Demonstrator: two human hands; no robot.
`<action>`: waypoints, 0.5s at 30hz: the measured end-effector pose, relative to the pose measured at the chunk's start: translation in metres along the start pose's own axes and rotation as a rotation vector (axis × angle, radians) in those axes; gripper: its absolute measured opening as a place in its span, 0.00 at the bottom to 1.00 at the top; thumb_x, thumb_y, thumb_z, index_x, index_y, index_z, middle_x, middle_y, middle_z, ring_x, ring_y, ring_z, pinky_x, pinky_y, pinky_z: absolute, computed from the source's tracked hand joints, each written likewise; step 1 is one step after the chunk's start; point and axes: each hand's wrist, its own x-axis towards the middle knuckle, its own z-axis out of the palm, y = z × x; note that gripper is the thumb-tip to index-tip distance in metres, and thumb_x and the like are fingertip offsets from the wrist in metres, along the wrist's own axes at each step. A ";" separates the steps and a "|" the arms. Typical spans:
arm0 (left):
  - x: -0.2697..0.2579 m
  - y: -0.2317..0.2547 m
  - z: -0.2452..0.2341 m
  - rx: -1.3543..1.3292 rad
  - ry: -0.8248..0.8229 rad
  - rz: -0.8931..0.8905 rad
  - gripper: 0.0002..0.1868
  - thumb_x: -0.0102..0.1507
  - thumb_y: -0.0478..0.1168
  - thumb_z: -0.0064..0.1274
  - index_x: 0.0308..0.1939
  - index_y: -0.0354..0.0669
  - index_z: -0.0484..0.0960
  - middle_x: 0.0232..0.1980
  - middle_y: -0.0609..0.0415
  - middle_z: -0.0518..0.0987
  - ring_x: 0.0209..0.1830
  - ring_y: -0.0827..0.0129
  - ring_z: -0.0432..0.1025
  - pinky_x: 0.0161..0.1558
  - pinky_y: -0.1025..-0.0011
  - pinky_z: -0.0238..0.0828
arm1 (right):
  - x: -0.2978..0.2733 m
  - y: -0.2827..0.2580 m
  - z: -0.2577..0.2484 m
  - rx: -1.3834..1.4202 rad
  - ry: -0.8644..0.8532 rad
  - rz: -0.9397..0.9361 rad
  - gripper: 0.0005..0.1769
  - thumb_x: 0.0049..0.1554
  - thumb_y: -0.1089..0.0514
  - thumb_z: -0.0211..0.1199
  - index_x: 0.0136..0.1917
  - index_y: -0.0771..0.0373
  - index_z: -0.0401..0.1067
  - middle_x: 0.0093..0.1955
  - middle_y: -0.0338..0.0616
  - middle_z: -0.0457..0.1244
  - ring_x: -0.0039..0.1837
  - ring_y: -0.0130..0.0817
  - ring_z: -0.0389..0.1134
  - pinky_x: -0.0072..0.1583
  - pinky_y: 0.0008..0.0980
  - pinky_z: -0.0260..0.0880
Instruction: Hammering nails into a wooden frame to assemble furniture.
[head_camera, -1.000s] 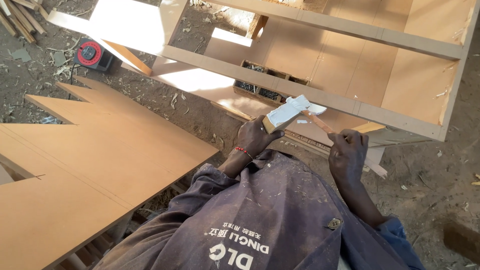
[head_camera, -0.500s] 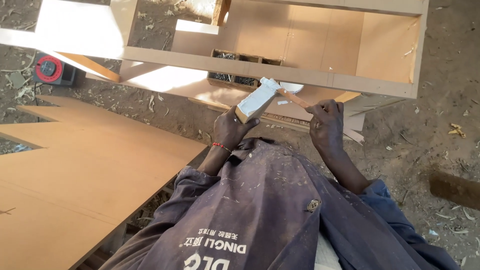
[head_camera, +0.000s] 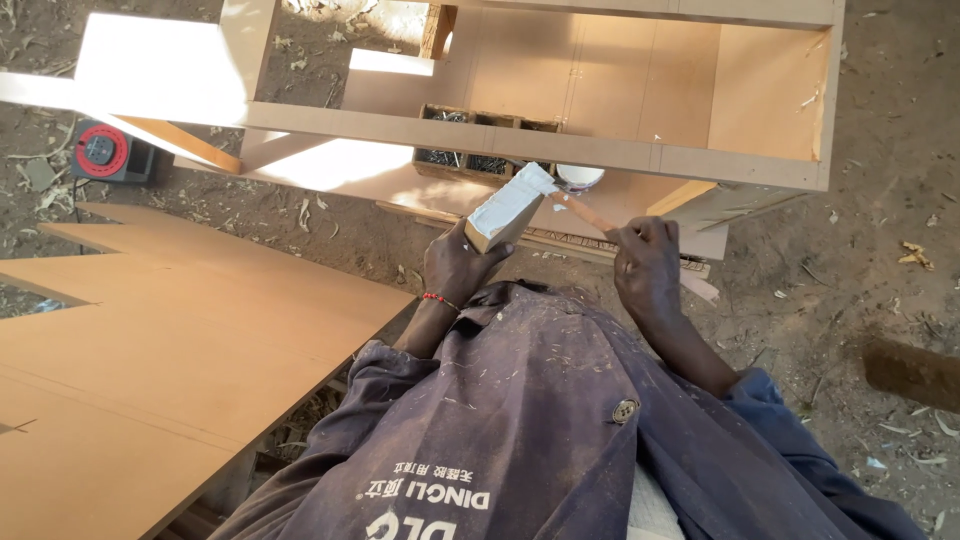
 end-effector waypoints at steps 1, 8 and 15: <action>0.001 -0.003 0.000 -0.019 0.003 -0.002 0.32 0.48 0.64 0.71 0.39 0.43 0.80 0.37 0.38 0.82 0.45 0.38 0.78 0.43 0.47 0.76 | 0.002 -0.013 -0.006 0.046 0.011 -0.007 0.13 0.65 0.70 0.54 0.51 0.57 0.77 0.47 0.43 0.55 0.51 0.45 0.55 0.54 0.42 0.65; -0.002 -0.016 0.011 0.018 -0.036 -0.020 0.33 0.46 0.64 0.72 0.38 0.43 0.79 0.36 0.40 0.82 0.45 0.39 0.78 0.44 0.49 0.76 | -0.012 -0.013 -0.007 0.089 -0.043 -0.046 0.12 0.66 0.70 0.52 0.49 0.59 0.75 0.43 0.39 0.53 0.48 0.39 0.53 0.51 0.38 0.62; -0.010 -0.050 0.023 -0.068 -0.112 -0.157 0.36 0.45 0.60 0.75 0.54 0.53 0.82 0.48 0.46 0.84 0.54 0.42 0.77 0.51 0.49 0.77 | -0.027 0.057 0.026 -0.058 -0.229 0.333 0.16 0.54 0.72 0.60 0.52 0.57 0.76 0.51 0.47 0.59 0.57 0.53 0.64 0.56 0.54 0.71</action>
